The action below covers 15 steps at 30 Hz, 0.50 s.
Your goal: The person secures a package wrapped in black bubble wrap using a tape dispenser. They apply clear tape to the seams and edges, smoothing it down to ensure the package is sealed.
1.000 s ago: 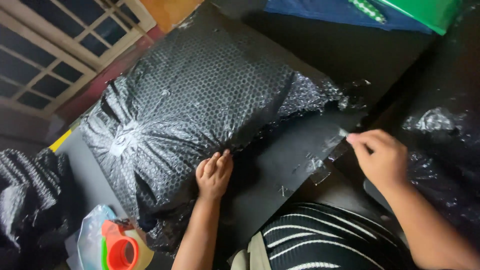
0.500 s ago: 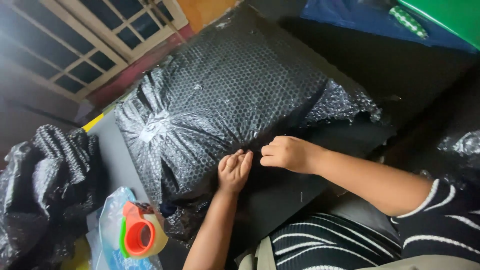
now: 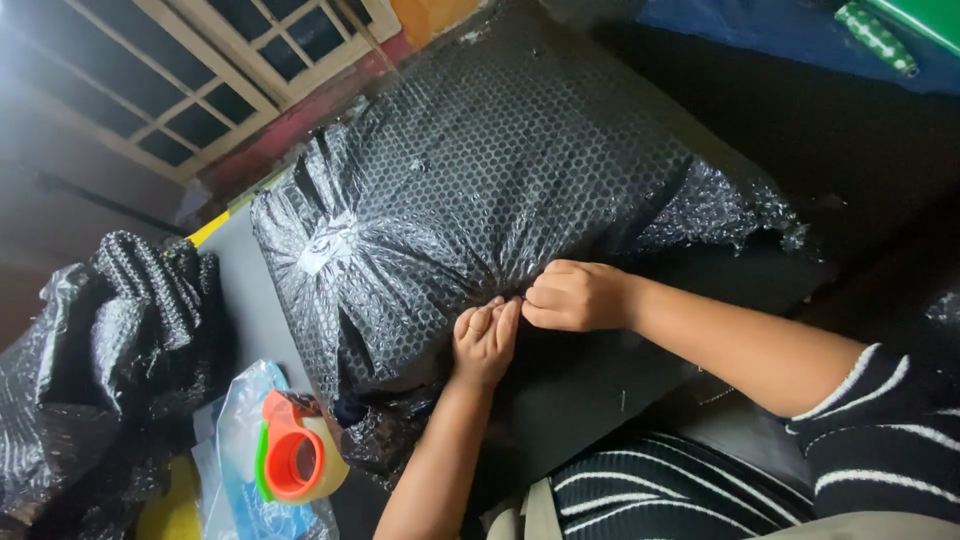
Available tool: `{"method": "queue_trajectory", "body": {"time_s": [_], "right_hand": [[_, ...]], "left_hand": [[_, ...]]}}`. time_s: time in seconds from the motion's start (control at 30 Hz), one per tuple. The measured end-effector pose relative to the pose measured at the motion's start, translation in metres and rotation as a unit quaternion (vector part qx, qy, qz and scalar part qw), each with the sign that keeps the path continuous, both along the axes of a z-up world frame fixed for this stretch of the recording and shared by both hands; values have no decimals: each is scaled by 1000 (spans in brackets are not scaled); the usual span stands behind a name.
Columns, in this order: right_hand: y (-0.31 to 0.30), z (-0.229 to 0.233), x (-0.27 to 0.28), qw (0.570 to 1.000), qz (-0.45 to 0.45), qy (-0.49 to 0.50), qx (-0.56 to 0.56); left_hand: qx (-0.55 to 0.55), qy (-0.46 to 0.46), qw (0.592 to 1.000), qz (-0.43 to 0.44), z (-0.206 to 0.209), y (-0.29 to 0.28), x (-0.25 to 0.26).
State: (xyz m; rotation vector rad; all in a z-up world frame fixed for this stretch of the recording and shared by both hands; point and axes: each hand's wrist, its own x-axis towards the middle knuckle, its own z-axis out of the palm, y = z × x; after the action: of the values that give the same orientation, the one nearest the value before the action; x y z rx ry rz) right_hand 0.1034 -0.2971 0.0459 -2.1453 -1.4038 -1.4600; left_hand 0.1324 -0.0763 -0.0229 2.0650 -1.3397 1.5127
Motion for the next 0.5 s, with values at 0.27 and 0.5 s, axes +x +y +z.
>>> {"method": "queue_trajectory", "body": {"time_s": [0.27, 0.5], "right_hand": [[-3, -29, 11, 997, -8, 41, 66], [-6, -40, 16, 986, 7, 106, 130]], "left_hand": [[-13, 12, 1000, 22, -1, -8, -5], [-24, 12, 1000, 13, -8, -9, 3]]}}
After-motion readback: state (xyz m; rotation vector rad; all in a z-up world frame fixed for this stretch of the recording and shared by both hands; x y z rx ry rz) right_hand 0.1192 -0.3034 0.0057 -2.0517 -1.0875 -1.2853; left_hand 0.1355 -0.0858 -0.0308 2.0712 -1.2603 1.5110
